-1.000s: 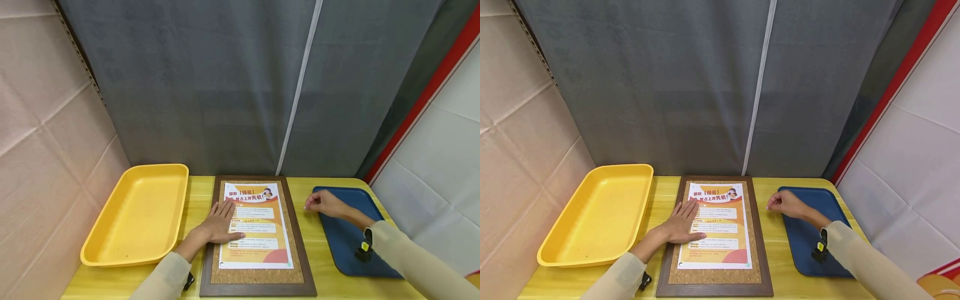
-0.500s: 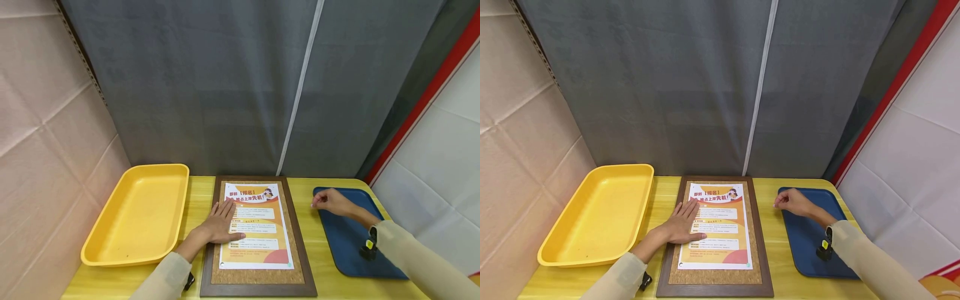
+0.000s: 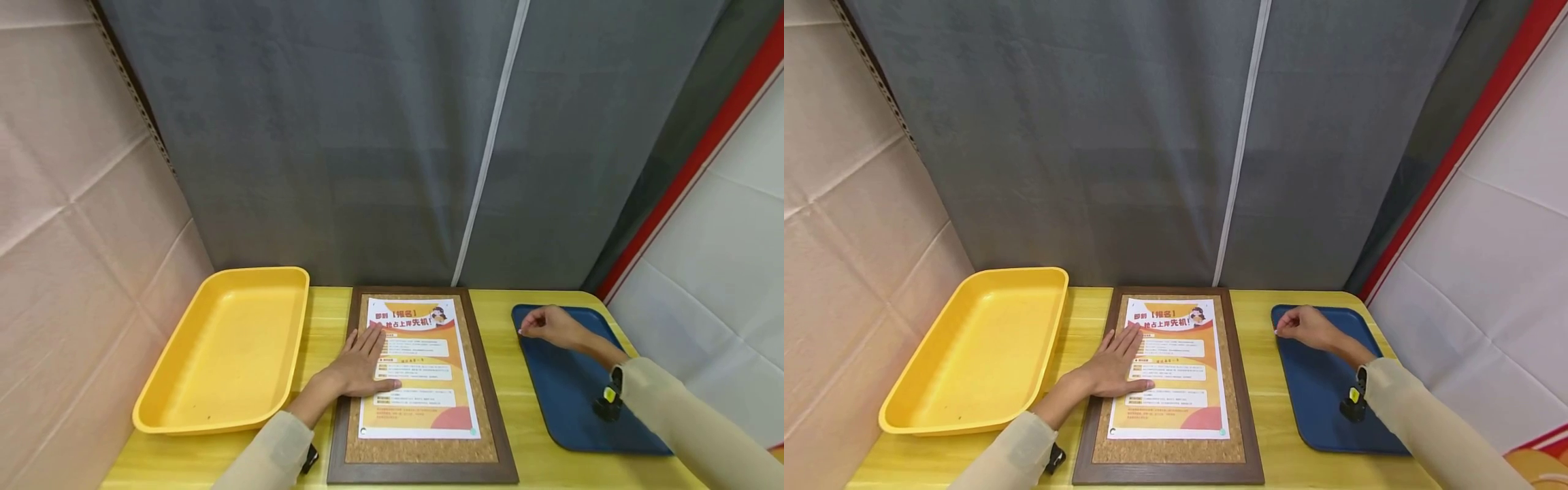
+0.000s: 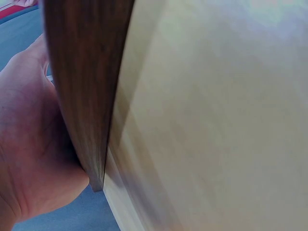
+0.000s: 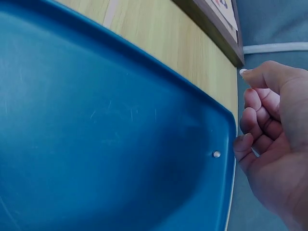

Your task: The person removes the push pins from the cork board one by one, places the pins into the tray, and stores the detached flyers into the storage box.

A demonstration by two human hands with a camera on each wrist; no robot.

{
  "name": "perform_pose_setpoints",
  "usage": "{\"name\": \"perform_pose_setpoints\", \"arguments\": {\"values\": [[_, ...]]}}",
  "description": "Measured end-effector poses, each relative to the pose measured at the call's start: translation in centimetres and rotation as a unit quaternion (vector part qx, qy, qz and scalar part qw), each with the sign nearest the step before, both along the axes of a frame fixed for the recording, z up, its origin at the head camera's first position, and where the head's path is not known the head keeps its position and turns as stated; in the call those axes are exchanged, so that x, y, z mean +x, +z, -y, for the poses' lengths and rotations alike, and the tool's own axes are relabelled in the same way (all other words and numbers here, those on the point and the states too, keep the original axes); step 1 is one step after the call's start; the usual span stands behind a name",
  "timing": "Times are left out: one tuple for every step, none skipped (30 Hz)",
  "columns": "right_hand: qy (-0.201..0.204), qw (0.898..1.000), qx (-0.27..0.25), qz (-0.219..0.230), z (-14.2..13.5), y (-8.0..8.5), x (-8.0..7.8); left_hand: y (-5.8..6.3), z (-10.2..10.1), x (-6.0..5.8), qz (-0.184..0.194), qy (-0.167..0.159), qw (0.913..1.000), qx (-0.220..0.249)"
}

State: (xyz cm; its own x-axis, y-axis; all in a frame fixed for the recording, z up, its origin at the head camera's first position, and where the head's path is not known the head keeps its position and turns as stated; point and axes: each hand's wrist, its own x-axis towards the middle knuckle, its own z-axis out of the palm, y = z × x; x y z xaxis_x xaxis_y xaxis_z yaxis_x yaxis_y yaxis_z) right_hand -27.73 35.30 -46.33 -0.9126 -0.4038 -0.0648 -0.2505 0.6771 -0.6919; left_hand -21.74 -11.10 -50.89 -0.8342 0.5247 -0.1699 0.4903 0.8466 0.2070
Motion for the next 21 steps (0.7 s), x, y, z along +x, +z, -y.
{"name": "perform_pose_setpoints", "arguments": {"values": [[-0.003, 1.000, 0.003, -0.002, -0.2, -0.1, 0.0, 0.0, 0.0, 0.0, 0.000, 0.000, 1.0000, 0.000], [-0.006, 1.000, 0.006, -0.003, -0.3, -0.2, -0.1, 0.0, 0.0, 0.0, 0.000, 0.000, 1.0000, 0.000], [-0.008, 1.000, 0.008, -0.003, -0.5, -0.3, -0.1, -0.1, 0.0, 0.0, 0.000, 0.001, 1.0000, 0.002], [-0.012, 1.000, 0.011, -0.004, -0.6, -0.4, -0.1, -0.1, 0.0, 0.0, 0.000, 0.000, 1.0000, 0.002], [-0.015, 1.000, 0.014, -0.005, -0.8, -0.5, -0.1, -0.1, 0.0, 0.0, 0.000, 0.000, 1.0000, 0.002], [-0.020, 1.000, 0.017, -0.006, -1.0, -0.6, -0.1, 0.0, 0.0, 0.0, 0.001, 0.000, 1.0000, -0.001], [-0.023, 1.000, 0.019, -0.007, -1.1, -0.7, -0.1, 0.0, -0.1, 0.0, 0.000, 0.000, 1.0000, -0.001], [-0.027, 0.999, 0.020, -0.007, -1.3, -0.8, -0.2, 0.0, -0.1, 0.0, 0.000, 0.000, 1.0000, -0.001], [-0.030, 0.999, 0.021, -0.009, -1.5, -0.9, -0.2, 0.0, -0.1, 0.0, -0.001, 0.000, 1.0000, 0.000], [-0.032, 0.999, 0.022, -0.011, -1.6, -0.9, -0.2, 0.0, -0.1, 0.0, -0.002, 0.000, 1.0000, -0.001], [-0.033, 0.999, 0.021, -0.011, -1.7, -1.0, -0.3, 0.0, 0.0, 0.0, -0.003, 0.001, 1.0000, 0.002], [-0.036, 0.999, 0.021, -0.012, -1.9, -1.1, -0.3, -0.1, 0.0, 0.0, -0.003, 0.001, 1.0000, -0.001], [-0.037, 0.999, 0.022, -0.014, -2.0, -1.1, -0.3, -0.1, 0.0, 0.0, -0.003, 0.001, 1.0000, 0.000], [-0.039, 0.999, 0.022, -0.015, -2.1, -1.2, -0.4, -0.1, 0.0, 0.0, -0.003, 0.002, 1.0000, 0.000], [-0.040, 0.999, 0.024, -0.017, -2.3, -1.2, -0.4, -0.1, 0.0, 0.0, -0.002, 0.002, 1.0000, -0.002], [-0.044, 0.999, 0.026, -0.018, -2.4, -1.3, -0.4, -0.1, 0.0, 0.0, -0.001, 0.002, 1.0000, -0.003], [-0.047, 0.998, 0.028, -0.020, -2.5, -1.4, -0.4, -0.1, 0.0, 0.0, 0.000, 0.002, 1.0000, -0.005], [-0.050, 0.998, 0.030, -0.020, -2.6, -1.4, -0.5, -0.1, 0.0, 0.0, 0.000, 0.001, 1.0000, -0.004], [-0.053, 0.998, 0.032, -0.022, -2.7, -1.5, -0.5, -0.1, 0.0, 0.0, -0.001, 0.001, 1.0000, 0.000], [-0.059, 0.997, 0.033, -0.022, -2.8, -1.5, -0.5, 0.0, -0.1, 0.0, -0.002, 0.001, 1.0000, -0.001], [-0.062, 0.997, 0.036, -0.023, -2.9, -1.6, -0.5, 0.0, -0.1, 0.0, -0.003, 0.000, 1.0000, -0.002]]}}
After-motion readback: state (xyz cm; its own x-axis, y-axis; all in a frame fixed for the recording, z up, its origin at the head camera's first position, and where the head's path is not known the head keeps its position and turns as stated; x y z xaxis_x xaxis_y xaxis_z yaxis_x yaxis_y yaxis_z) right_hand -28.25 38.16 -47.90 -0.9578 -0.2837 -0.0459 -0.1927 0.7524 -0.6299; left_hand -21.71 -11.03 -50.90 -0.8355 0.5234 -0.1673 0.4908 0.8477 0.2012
